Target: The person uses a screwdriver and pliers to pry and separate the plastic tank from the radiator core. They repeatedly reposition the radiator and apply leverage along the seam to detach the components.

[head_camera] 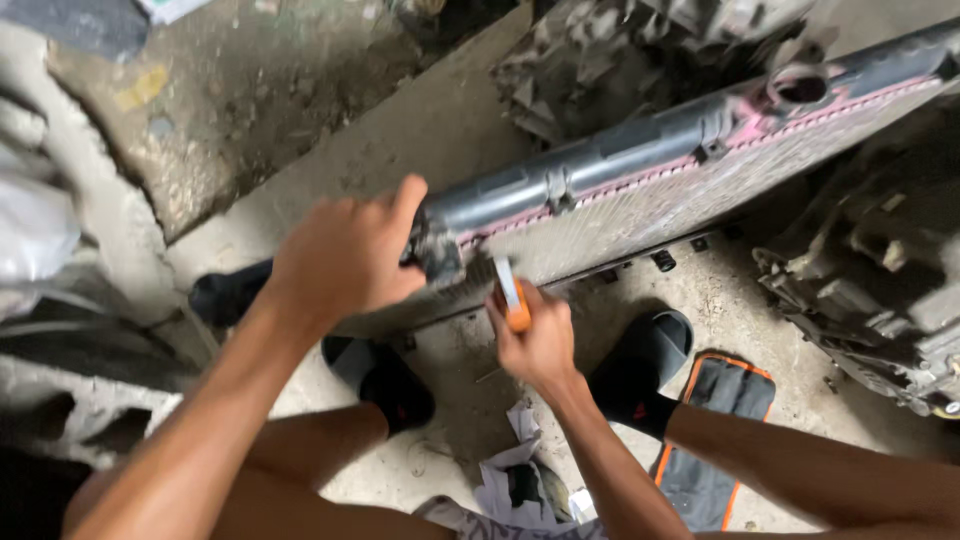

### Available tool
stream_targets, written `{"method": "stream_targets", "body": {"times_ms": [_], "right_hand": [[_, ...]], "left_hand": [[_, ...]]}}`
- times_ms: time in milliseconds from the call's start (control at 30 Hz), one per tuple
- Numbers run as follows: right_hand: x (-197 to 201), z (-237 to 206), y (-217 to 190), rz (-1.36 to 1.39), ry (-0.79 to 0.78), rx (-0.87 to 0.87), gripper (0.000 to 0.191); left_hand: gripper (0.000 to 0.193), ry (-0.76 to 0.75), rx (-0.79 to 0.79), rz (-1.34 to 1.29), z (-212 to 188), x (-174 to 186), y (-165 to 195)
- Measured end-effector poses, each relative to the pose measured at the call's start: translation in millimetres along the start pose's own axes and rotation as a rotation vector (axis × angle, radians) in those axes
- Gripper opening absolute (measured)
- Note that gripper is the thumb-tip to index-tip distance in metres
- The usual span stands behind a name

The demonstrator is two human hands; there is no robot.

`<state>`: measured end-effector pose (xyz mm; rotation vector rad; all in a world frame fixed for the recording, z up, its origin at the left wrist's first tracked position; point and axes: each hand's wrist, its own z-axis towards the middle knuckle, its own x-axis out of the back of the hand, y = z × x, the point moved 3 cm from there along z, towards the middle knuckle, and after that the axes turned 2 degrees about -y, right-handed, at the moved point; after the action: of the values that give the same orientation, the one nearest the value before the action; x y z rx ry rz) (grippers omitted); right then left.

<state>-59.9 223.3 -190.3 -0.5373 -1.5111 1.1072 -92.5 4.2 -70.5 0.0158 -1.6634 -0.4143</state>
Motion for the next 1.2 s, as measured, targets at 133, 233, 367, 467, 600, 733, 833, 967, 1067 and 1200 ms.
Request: {"method": "stream_targets", "body": {"times_ms": [133, 233, 367, 467, 600, 733, 833, 967, 1067, 1200], "right_hand": [[1, 5, -10, 0.13, 0.034, 0.023, 0.007], [-4, 7, -2, -0.006, -0.044, -0.02, 0.012], [-12, 2, 7, -0.171, -0.038, 0.239, 0.006], [-14, 4, 16, -0.139, -0.051, 0.147, 0.01], [-9, 4, 6, 0.026, 0.1, 0.174, 0.008], [-13, 5, 4, 0.026, -0.04, 0.019, 0.014], [-15, 3, 4, -0.006, -0.065, 0.09, 0.013], [-14, 3, 16, -0.024, -0.067, 0.038, 0.013], [-16, 9, 20, -0.378, -0.089, 0.355, 0.015], [-9, 9, 35, -0.019, -0.064, 0.238, 0.015]], "left_hand": [[0.068, 0.035, -0.028, 0.032, 0, 1, -2], [0.064, 0.032, -0.033, 0.039, 1, 1, -4], [0.058, -0.01, -0.004, -0.03, 1, 0, -8], [0.064, 0.027, -0.063, -0.002, 0, 1, -7], [0.075, 0.036, -0.031, 0.123, -1, 1, -9], [0.076, 0.017, -0.07, 0.052, 3, 2, -8], [0.068, 0.029, -0.016, 0.005, 4, 3, -10], [0.051, -0.004, -0.034, -0.063, 7, 3, -9], [0.05, -0.044, 0.03, -0.049, 7, 3, -10], [0.068, 0.052, -0.041, 0.022, 4, 6, -6]]}}
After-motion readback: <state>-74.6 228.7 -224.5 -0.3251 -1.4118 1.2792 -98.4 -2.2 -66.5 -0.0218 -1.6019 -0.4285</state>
